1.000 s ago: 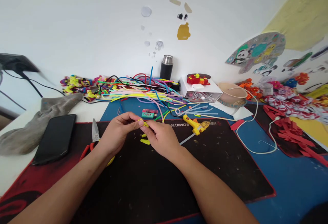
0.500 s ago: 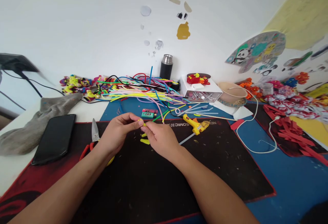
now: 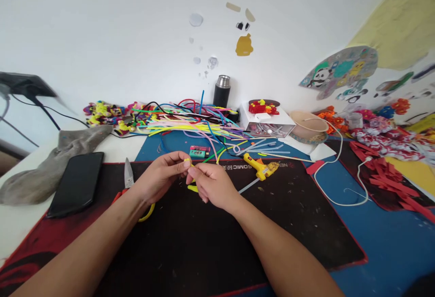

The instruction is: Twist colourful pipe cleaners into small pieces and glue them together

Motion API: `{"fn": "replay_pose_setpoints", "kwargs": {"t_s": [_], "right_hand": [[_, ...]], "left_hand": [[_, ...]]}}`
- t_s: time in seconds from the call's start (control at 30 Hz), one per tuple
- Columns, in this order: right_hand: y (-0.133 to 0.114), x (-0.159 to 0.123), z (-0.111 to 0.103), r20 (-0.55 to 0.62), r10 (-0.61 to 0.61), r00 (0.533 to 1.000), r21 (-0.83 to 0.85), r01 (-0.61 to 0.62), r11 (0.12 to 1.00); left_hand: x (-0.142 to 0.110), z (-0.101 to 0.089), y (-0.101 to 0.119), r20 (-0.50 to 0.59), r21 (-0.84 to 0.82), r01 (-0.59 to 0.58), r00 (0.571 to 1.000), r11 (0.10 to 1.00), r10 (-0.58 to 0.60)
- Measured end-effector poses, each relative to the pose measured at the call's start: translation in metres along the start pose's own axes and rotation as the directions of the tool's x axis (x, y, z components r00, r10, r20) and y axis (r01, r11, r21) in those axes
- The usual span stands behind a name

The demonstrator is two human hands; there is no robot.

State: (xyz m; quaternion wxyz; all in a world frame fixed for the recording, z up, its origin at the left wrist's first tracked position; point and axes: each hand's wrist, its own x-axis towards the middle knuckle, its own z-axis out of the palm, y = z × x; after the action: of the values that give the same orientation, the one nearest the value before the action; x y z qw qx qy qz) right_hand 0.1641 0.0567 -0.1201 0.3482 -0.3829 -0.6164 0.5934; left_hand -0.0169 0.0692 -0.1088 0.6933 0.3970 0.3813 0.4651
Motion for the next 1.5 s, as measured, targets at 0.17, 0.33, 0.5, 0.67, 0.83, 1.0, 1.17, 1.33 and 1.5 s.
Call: {"fn": "replay_pose_setpoints", "kwargs": {"t_s": [0.17, 0.33, 0.5, 0.67, 0.83, 1.0, 1.17, 1.33, 1.5], "right_hand": [[-0.008, 0.001, -0.002, 0.113, 0.053, 0.992, 0.324, -0.087, 0.942], [-0.008, 0.0, -0.004, 0.19, 0.056, 0.98, 0.418, -0.132, 0.899], [-0.004, 0.0, -0.003, 0.117, 0.012, 0.993, 0.164, -0.031, 0.986], [-0.002, -0.001, -0.003, 0.004, -0.053, 0.999, -0.163, 0.053, 0.985], [-0.001, -0.002, -0.003, -0.035, -0.178, 0.983, -0.419, 0.147, 0.896], [0.002, -0.001, -0.001, -0.027, -0.12, 0.992, -0.289, 0.107, 0.951], [0.005, 0.002, 0.001, -0.006, -0.012, 1.0, 0.003, 0.012, 1.0], [0.003, 0.004, 0.004, 0.045, 0.051, 0.998, 0.248, -0.06, 0.967], [0.007, 0.004, 0.009, 0.038, 0.058, 0.998, 0.417, -0.069, 0.906]], "left_hand": [[-0.002, -0.002, -0.003, 0.073, -0.038, 0.011, 0.997, 0.999, -0.008], [-0.003, 0.001, -0.002, 0.086, -0.076, -0.002, 0.996, 0.997, 0.008], [-0.003, 0.007, 0.001, 0.026, -0.081, -0.022, 0.999, 0.997, 0.024], [-0.002, 0.006, 0.0, -0.037, -0.034, 0.005, 0.999, 0.999, -0.006], [0.0, 0.005, -0.003, -0.107, -0.016, 0.01, 0.994, 1.0, -0.012], [-0.001, 0.008, -0.002, -0.049, -0.007, -0.01, 0.999, 1.0, 0.009], [-0.001, 0.006, -0.004, -0.042, 0.002, -0.053, 0.998, 0.999, 0.053], [-0.001, 0.008, -0.003, -0.03, -0.014, -0.095, 0.995, 0.995, 0.095], [-0.005, 0.012, -0.002, -0.091, 0.084, -0.199, 0.974, 0.976, 0.206]]}}
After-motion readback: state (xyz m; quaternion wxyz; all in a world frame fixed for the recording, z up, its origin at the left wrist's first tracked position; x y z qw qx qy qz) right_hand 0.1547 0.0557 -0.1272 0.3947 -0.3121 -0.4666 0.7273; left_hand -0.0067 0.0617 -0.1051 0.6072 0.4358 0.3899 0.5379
